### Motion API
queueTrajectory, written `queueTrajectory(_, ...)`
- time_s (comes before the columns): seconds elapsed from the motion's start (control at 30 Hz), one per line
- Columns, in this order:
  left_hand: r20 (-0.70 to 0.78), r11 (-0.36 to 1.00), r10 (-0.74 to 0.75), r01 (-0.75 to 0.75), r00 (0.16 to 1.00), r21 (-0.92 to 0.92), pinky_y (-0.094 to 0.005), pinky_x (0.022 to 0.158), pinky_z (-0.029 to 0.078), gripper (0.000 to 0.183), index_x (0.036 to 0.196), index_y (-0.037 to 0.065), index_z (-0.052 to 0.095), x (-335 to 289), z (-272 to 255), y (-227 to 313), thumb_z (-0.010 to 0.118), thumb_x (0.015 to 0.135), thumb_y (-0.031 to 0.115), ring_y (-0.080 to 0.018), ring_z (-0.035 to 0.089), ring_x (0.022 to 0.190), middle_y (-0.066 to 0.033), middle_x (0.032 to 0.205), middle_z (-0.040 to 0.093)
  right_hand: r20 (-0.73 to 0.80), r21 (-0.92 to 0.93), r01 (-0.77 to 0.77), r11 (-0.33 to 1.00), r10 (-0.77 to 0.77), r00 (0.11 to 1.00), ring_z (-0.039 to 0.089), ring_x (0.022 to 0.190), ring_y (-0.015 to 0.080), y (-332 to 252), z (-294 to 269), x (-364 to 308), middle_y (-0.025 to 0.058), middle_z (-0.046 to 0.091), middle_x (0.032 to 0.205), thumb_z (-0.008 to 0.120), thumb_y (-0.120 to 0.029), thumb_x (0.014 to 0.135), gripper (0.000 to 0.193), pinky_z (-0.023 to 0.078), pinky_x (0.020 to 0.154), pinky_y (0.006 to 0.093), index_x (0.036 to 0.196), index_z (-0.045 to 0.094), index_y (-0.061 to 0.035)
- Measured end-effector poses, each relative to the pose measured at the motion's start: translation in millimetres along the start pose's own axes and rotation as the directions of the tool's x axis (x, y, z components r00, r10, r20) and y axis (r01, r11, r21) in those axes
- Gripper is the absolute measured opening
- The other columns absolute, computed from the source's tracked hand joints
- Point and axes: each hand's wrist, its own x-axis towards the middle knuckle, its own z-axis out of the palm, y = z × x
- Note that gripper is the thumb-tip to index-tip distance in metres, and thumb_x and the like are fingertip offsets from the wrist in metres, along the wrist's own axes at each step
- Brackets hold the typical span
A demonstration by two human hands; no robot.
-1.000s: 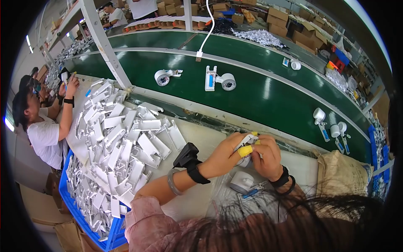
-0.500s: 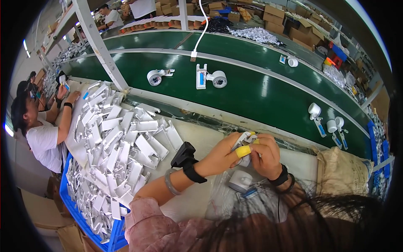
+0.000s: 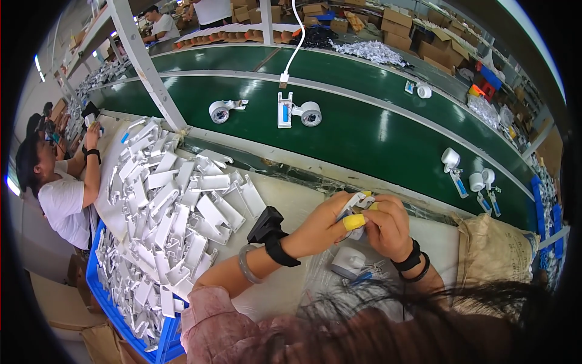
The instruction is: The person assembles a small fan by hand, inserting a motor and a battery into a white plastic housing. They connect the wires and snap the components together before placing the finished unit onto a conveyor belt.
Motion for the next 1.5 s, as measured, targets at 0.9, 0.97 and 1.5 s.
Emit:
queueTrajectory(0.9,-0.126,0.939,0.249,-0.208,0.96,0.273,-0.0221,0.049,0.037,0.035,0.13,-0.001,0.048,-3.6,7.4,-8.9,0.045,0.096,0.001,-0.0069,0.046,0.058,-0.0042,0.097,0.048,-0.032,-0.015,-0.044,0.999,0.044,0.999,0.061,0.08,0.0318,-5.2,7.5,-6.2,0.0115,0.056,0.085,0.074,0.005,0.065,0.029,0.054,0.07,0.0381,0.092,0.066,-0.0012)
queueTrajectory(0.97,-0.124,0.971,0.176,-0.152,0.976,0.183,-0.0221,0.049,0.037,0.033,0.13,0.0,0.047,-1.5,6.1,-11.2,0.044,0.098,0.003,-0.007,0.046,0.057,-0.0039,0.09,0.051,-0.032,-0.012,-0.047,0.999,0.047,0.998,0.061,0.08,0.0319,-2.9,8.2,-6.5,0.0114,0.056,0.084,0.074,0.005,0.064,0.029,0.054,0.069,0.0382,0.091,0.066,-0.0013)
queueTrajectory(1.5,-0.118,0.991,0.115,-0.106,0.986,0.077,-0.0223,0.052,0.039,0.037,0.135,0.0,0.043,-7.5,10.2,-4.8,0.043,0.098,0.002,-0.0074,0.048,0.06,-0.0055,0.092,0.052,-0.029,-0.031,-0.005,1.0,0.004,1.0,0.06,0.079,0.0322,-9.7,1.1,0.9,0.0107,0.055,0.084,0.075,0.006,0.061,0.032,0.054,0.068,0.0384,0.091,0.064,-0.0024)
